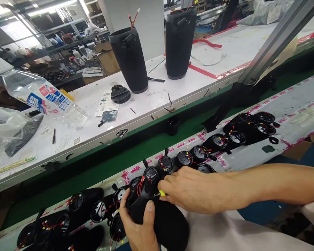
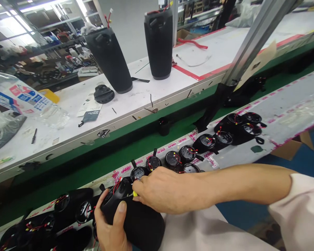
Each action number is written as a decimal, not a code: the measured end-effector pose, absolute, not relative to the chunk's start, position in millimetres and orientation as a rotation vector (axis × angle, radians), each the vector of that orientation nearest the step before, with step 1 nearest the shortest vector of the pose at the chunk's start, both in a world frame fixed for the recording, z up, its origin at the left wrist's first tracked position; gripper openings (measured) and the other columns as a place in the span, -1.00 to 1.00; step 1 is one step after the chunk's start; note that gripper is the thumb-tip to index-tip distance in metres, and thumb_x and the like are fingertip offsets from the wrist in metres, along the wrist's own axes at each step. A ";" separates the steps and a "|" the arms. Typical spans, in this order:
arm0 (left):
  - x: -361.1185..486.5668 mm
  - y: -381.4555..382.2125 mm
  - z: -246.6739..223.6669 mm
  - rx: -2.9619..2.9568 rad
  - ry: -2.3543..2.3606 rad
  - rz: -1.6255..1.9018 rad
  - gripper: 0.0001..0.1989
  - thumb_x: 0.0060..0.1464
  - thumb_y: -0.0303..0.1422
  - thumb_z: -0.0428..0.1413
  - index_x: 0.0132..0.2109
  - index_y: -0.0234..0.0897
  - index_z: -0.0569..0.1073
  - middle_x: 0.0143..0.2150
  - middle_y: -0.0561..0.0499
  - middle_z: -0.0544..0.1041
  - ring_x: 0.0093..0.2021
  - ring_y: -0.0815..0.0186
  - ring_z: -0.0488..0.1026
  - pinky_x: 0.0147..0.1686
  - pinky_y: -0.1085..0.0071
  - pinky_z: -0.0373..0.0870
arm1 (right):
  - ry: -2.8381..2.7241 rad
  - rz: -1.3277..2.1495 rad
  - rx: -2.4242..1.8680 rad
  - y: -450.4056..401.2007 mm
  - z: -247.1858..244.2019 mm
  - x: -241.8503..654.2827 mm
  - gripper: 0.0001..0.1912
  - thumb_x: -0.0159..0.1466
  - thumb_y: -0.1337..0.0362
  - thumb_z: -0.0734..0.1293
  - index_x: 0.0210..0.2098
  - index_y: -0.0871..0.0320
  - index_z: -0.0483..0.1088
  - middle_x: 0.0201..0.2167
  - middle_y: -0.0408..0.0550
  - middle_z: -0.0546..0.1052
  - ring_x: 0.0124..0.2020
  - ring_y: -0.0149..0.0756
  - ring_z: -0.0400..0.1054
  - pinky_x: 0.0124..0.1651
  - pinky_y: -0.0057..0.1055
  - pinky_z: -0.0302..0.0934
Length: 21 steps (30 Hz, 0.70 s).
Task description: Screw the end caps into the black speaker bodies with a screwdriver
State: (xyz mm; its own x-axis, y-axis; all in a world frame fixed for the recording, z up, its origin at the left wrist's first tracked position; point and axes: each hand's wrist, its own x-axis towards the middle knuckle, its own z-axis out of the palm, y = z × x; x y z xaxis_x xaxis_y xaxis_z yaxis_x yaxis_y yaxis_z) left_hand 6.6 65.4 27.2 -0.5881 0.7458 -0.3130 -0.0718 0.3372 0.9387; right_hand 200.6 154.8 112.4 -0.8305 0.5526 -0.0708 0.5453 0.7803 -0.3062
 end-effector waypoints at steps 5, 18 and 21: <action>13.9 68.7 37.4 0.680 1.924 1.351 -0.19 0.08 0.01 0.42 0.38 -0.13 0.40 0.31 -0.23 0.54 0.30 -0.21 0.53 0.38 -0.16 0.39 | -2.957 0.335 -0.940 146.5 106.5 195.5 -0.76 0.67 0.19 0.20 -0.10 0.17 0.38 -0.35 -0.06 0.56 -0.48 -0.27 0.34 -0.47 -0.22 -0.23; 20.5 70.1 44.0 0.855 2.272 1.193 -0.10 0.01 0.08 0.38 0.40 -0.26 0.41 0.29 -0.37 0.48 0.29 -0.38 0.49 0.30 -0.32 0.42 | -3.094 0.216 -0.963 133.6 111.8 181.6 -0.91 0.37 0.45 0.40 -0.16 0.18 0.44 -0.29 -0.04 0.53 -0.44 -0.23 0.35 -0.59 -0.17 -0.20; 23.9 71.2 41.6 0.923 2.336 1.218 -0.10 0.01 0.03 0.35 0.39 -0.38 0.44 0.28 -0.44 0.50 0.29 -0.45 0.50 0.29 -0.40 0.42 | -3.103 0.187 -0.968 132.2 109.3 179.1 -0.92 0.39 0.43 0.41 -0.16 0.18 0.43 -0.30 -0.05 0.52 -0.42 -0.23 0.38 -0.59 -0.20 -0.17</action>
State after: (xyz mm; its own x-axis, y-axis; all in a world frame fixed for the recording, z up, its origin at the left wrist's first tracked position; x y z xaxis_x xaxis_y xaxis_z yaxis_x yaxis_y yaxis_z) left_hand 23.9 71.2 41.6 -0.7272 0.6864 -0.0073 0.3872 0.4189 0.8213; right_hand 179.1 132.2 109.3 -0.8172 0.5584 -0.1431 0.5715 0.8172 -0.0748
